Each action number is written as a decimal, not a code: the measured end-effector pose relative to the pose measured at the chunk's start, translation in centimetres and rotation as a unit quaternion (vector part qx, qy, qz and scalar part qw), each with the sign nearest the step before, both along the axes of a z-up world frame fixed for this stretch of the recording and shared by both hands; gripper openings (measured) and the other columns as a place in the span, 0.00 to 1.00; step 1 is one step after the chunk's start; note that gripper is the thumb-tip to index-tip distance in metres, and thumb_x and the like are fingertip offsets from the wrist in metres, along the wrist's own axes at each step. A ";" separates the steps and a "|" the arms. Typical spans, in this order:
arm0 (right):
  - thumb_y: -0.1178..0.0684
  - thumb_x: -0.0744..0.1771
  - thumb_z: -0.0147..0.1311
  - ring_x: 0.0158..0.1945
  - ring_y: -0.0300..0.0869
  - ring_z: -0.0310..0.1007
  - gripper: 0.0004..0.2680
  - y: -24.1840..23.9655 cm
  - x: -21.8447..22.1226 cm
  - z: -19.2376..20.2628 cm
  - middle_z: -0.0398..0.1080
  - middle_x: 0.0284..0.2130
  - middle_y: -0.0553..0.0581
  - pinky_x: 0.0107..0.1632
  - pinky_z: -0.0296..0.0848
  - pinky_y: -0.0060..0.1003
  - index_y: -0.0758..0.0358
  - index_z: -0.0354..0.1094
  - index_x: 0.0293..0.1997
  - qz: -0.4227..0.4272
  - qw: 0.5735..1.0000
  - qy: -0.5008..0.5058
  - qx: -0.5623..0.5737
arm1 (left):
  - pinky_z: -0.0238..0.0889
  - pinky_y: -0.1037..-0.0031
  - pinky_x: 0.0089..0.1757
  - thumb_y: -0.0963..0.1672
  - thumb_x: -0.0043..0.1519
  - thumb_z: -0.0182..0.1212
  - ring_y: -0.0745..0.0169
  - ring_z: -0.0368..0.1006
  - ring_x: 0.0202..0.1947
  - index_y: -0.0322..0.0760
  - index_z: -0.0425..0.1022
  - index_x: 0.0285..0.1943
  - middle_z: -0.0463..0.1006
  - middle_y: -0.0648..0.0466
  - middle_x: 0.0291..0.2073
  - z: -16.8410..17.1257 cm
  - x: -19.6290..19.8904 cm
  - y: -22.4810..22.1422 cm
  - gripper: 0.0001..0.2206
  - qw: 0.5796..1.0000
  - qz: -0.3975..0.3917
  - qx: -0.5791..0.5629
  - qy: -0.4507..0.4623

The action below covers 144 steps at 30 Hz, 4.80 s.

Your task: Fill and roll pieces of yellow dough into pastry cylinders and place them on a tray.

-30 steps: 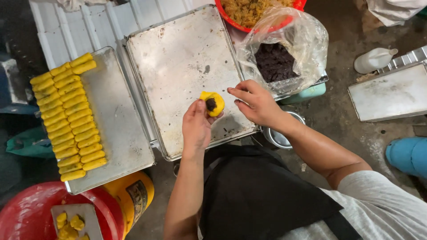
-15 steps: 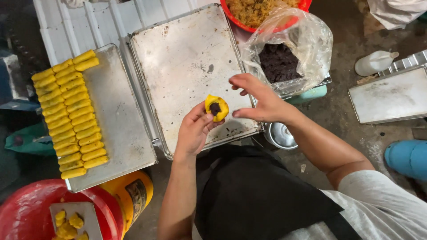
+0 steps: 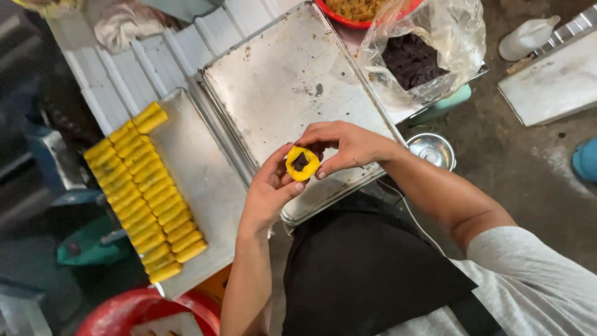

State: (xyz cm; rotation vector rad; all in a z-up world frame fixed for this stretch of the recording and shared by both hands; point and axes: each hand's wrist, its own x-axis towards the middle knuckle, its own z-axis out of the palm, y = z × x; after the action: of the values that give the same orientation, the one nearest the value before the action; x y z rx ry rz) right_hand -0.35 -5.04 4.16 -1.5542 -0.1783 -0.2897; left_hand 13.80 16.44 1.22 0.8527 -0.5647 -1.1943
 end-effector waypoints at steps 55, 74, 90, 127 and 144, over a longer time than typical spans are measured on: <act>0.67 0.64 0.63 0.42 0.46 0.78 0.13 1.0 -1.4 -14.7 0.65 0.43 0.62 0.39 0.83 0.36 0.76 0.69 0.53 -0.421 0.896 0.088 0.114 | 0.49 0.33 0.63 0.39 0.55 0.60 0.31 0.61 0.67 0.33 0.76 0.61 0.72 0.39 0.58 -0.5 7.4 -14.9 0.22 0.674 -0.126 0.148 -0.713; 0.59 0.66 0.64 0.33 0.43 0.77 0.08 -0.8 -0.5 -12.3 0.72 0.33 0.60 0.35 0.79 0.35 0.70 0.74 0.46 -0.433 0.898 0.063 0.032 | 0.19 0.24 0.63 0.57 0.73 0.35 0.39 0.31 0.80 0.37 0.43 0.82 0.39 0.42 0.81 -0.8 3.1 -11.2 0.33 0.640 0.027 0.206 -0.740; 0.40 0.68 0.49 0.25 0.58 0.76 0.15 -2.2 16.1 -14.2 0.69 0.21 0.58 0.24 0.73 0.56 0.59 0.71 0.27 -0.254 0.760 0.042 -0.597 | 0.36 0.37 0.68 0.64 0.63 0.45 0.38 0.48 0.75 0.36 0.61 0.74 0.59 0.40 0.72 -8.3 -3.2 -6.6 0.39 0.587 0.004 0.250 -0.770; 0.57 0.66 0.50 0.52 0.52 0.75 0.13 -2.5 5.5 -15.7 0.76 0.43 0.59 0.57 0.73 0.48 0.61 0.78 0.54 -0.293 0.877 -0.120 -0.360 | 0.67 0.59 0.46 0.40 0.61 0.61 0.45 0.73 0.47 0.37 0.81 0.48 0.73 0.52 0.43 -9.6 4.8 -6.2 0.09 0.731 0.148 0.083 -0.661; 0.53 0.66 0.51 0.48 0.52 0.67 0.07 -4.9 8.0 -15.4 0.67 0.43 0.53 0.49 0.67 0.45 0.46 0.78 0.37 -0.257 0.850 -0.080 -0.452 | 0.67 0.60 0.45 0.42 0.63 0.63 0.43 0.71 0.46 0.41 0.83 0.48 0.69 0.51 0.41 -10.0 8.3 -8.6 0.08 0.761 0.145 0.135 -0.618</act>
State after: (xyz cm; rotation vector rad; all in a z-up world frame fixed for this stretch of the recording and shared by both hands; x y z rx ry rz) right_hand 7.61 -9.97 -11.24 -2.5180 -0.0110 -0.8487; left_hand 22.09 7.86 -8.78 1.9070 -1.2654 -0.2601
